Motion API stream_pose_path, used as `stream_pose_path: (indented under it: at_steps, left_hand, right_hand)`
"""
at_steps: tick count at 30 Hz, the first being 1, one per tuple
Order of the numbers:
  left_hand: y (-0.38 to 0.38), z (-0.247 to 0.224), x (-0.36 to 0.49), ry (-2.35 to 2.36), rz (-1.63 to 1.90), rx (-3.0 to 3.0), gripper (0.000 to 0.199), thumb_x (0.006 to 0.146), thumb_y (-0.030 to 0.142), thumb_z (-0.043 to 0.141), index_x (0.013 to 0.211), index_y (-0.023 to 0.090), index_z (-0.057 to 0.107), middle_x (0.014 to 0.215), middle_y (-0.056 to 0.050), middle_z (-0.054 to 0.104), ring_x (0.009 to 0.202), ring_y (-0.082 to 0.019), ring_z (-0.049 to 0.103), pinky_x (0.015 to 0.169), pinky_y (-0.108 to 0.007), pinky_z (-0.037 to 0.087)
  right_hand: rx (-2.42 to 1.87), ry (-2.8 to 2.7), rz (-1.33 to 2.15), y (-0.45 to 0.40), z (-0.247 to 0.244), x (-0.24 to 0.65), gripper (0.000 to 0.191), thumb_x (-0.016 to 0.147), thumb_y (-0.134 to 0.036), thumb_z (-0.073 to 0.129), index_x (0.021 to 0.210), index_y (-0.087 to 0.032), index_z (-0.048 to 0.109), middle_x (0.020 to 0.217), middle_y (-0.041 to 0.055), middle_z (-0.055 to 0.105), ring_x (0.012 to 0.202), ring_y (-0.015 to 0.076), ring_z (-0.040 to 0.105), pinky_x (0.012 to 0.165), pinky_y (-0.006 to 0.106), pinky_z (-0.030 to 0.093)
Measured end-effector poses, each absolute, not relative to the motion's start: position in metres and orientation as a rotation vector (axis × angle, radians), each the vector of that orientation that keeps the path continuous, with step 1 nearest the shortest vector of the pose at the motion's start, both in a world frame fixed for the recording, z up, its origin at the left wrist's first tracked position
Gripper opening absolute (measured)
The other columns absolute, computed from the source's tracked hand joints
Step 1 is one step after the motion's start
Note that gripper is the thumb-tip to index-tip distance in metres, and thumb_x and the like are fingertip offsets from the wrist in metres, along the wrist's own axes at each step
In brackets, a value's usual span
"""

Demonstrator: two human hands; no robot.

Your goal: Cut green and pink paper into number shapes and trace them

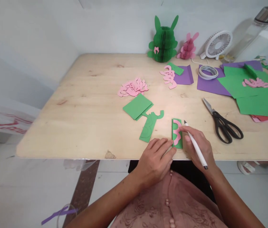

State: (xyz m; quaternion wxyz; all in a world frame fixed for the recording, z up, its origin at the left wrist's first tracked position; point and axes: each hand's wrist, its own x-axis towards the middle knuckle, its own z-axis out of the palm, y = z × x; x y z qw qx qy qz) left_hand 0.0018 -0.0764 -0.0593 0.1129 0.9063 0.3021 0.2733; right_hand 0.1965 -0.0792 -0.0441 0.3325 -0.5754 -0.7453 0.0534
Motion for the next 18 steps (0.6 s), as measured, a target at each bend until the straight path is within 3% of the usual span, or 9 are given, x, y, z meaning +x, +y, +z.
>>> stream_pose_path:
  at_steps: [18]
  left_hand:
    - [-0.0772,-0.0594,0.0067,0.985,0.878,2.54,0.029,0.087,0.014,0.045,0.113,0.013,0.058,0.114,-0.012,0.067,0.109,-0.024,0.057,0.093,-0.043,0.044]
  right_hand:
    - [-1.477,-1.909,0.107,-0.0796,-0.052,0.1983,0.027,0.093,-0.019,0.048,0.118,-0.021,0.056,0.109,0.0088,0.069,0.102,0.0231,0.063,0.09,0.038,0.05]
